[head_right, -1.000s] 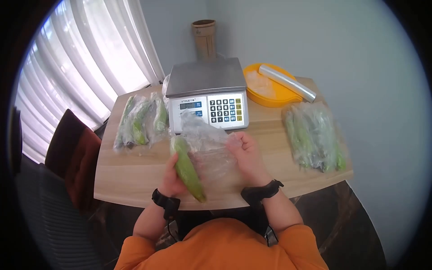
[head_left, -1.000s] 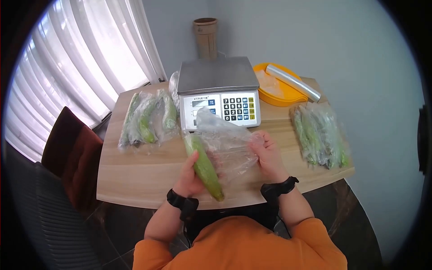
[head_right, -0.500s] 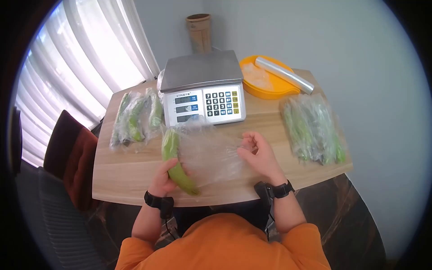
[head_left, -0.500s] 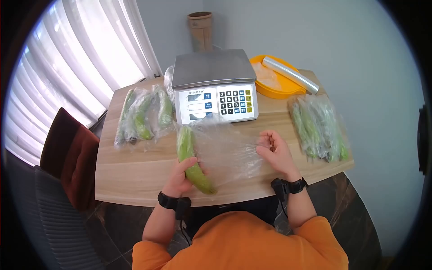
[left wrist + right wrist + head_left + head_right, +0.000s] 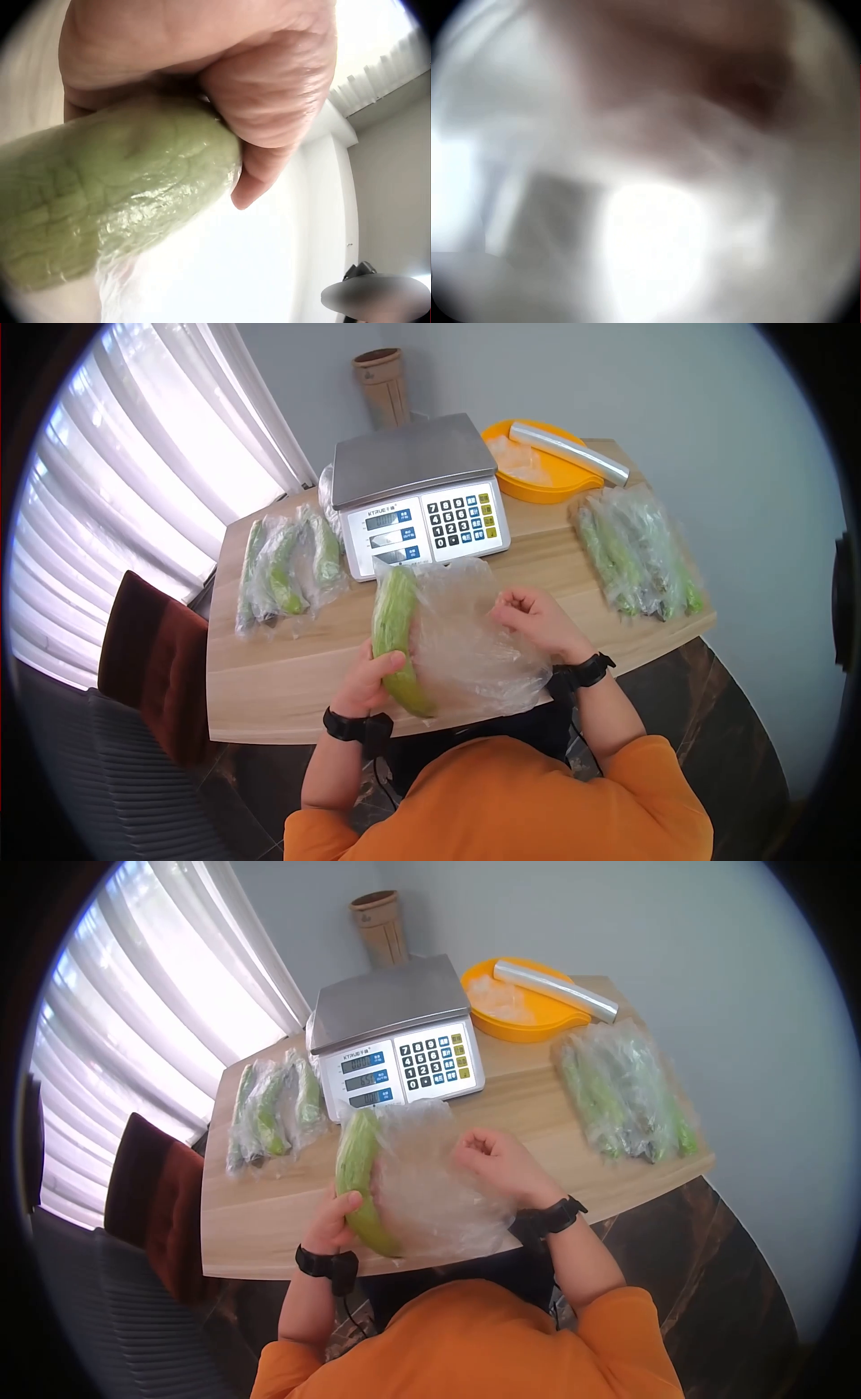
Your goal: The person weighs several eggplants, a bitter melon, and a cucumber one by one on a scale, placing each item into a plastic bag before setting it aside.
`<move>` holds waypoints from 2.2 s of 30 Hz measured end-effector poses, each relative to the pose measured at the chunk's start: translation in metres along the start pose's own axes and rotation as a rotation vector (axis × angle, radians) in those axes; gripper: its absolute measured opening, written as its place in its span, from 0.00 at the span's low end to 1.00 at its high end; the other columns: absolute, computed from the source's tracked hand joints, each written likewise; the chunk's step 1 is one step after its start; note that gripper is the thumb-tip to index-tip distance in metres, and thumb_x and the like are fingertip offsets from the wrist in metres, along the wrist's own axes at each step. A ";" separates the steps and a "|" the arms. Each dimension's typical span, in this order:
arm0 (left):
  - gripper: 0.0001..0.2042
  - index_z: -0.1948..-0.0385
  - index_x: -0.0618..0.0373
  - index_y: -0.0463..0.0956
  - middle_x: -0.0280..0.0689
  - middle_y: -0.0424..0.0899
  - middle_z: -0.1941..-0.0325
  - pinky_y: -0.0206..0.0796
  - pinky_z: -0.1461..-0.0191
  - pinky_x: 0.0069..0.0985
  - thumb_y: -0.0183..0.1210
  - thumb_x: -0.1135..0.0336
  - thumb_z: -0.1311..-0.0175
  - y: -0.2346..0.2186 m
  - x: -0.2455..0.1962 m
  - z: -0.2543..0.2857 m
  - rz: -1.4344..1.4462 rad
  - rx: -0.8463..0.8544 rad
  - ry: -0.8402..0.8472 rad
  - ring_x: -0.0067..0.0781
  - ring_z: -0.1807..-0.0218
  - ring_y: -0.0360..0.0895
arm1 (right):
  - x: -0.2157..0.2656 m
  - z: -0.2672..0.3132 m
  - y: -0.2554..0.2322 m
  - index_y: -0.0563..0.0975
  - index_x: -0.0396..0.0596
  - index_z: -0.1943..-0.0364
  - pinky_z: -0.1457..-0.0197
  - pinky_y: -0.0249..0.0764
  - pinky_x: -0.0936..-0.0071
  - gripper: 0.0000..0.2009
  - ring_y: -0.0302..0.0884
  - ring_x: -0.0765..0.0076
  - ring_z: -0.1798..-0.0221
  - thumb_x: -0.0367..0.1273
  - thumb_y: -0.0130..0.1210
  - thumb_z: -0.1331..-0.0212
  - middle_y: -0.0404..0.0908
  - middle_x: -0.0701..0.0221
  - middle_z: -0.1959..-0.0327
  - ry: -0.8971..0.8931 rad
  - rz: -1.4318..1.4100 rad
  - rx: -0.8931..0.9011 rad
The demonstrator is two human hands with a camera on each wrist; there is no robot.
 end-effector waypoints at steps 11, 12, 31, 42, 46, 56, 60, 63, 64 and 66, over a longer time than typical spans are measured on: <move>0.25 0.42 0.63 0.66 0.34 0.76 0.56 0.74 0.56 0.30 0.60 0.68 0.41 0.012 -0.011 -0.001 -0.034 -0.031 0.037 0.26 0.58 0.76 | 0.027 0.011 -0.014 0.73 0.43 0.65 0.57 0.72 0.72 0.06 0.77 0.63 0.62 0.32 0.49 0.37 0.79 0.58 0.65 -0.258 -0.752 0.132; 0.23 0.43 0.63 0.66 0.34 0.77 0.56 0.74 0.56 0.30 0.59 0.67 0.40 0.006 -0.008 -0.002 -0.011 -0.038 0.027 0.27 0.58 0.77 | 0.034 0.014 -0.011 0.74 0.41 0.62 0.56 0.73 0.71 0.07 0.78 0.60 0.60 0.31 0.48 0.37 0.79 0.55 0.63 -0.301 -0.796 0.183; 0.21 0.42 0.65 0.68 0.35 0.78 0.49 0.66 0.47 0.21 0.49 0.58 0.29 0.028 -0.008 -0.015 -0.264 -0.014 0.032 0.22 0.50 0.74 | 0.008 0.020 0.057 0.66 0.47 0.37 0.54 0.75 0.73 0.25 0.77 0.70 0.52 0.31 0.54 0.40 0.77 0.64 0.48 -0.013 -0.472 0.522; 0.22 0.42 0.65 0.68 0.35 0.77 0.47 0.63 0.44 0.21 0.47 0.56 0.28 0.040 -0.012 -0.017 -0.306 0.075 0.022 0.22 0.48 0.72 | 0.011 0.011 0.054 0.71 0.42 0.46 0.55 0.75 0.73 0.20 0.77 0.72 0.54 0.39 0.54 0.38 0.79 0.67 0.56 0.010 -0.390 0.208; 0.23 0.42 0.65 0.69 0.34 0.77 0.48 0.62 0.44 0.21 0.48 0.55 0.29 0.044 -0.016 -0.016 -0.455 0.100 -0.002 0.20 0.48 0.71 | 0.014 0.008 0.051 0.70 0.46 0.44 0.57 0.75 0.75 0.19 0.75 0.76 0.55 0.40 0.49 0.34 0.77 0.72 0.55 -0.001 -0.631 0.186; 0.17 0.44 0.64 0.69 0.31 0.78 0.53 0.64 0.49 0.17 0.51 0.65 0.30 0.066 -0.033 -0.029 -0.602 0.095 0.080 0.17 0.52 0.71 | -0.001 -0.006 0.038 0.69 0.51 0.46 0.61 0.79 0.69 0.17 0.72 0.76 0.53 0.38 0.52 0.36 0.72 0.75 0.54 -0.022 -0.790 -0.014; 0.14 0.47 0.63 0.69 0.29 0.76 0.58 0.63 0.53 0.14 0.53 0.71 0.32 0.079 -0.048 -0.046 -0.612 0.051 0.252 0.13 0.57 0.70 | 0.011 -0.005 0.042 0.70 0.51 0.48 0.63 0.81 0.69 0.16 0.72 0.75 0.52 0.38 0.55 0.38 0.71 0.74 0.55 -0.094 -0.736 0.009; 0.12 0.51 0.62 0.71 0.27 0.75 0.63 0.62 0.57 0.12 0.55 0.71 0.34 0.100 -0.060 -0.050 -0.697 0.062 0.268 0.12 0.62 0.68 | 0.017 -0.005 0.044 0.70 0.51 0.49 0.62 0.81 0.69 0.16 0.72 0.75 0.52 0.38 0.56 0.38 0.70 0.73 0.55 -0.044 -0.686 0.013; 0.11 0.52 0.62 0.72 0.26 0.75 0.65 0.62 0.59 0.12 0.56 0.71 0.34 0.106 -0.062 -0.050 -0.760 0.072 0.265 0.12 0.64 0.68 | 0.020 -0.005 0.043 0.70 0.51 0.50 0.62 0.81 0.69 0.16 0.72 0.74 0.52 0.38 0.57 0.39 0.70 0.73 0.55 -0.073 -0.686 0.001; 0.09 0.56 0.63 0.74 0.25 0.74 0.69 0.61 0.62 0.12 0.56 0.70 0.34 0.109 -0.065 -0.053 -0.877 0.070 0.250 0.11 0.67 0.67 | 0.023 -0.005 0.045 0.69 0.50 0.50 0.62 0.81 0.68 0.17 0.71 0.74 0.52 0.36 0.58 0.40 0.69 0.73 0.55 -0.125 -0.687 -0.019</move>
Point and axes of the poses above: each hand's wrist, its own z-axis away from the middle knuckle, its own y-axis out of the palm, x = y × z, the point moved 7 cm from there along -z, towards the middle knuckle
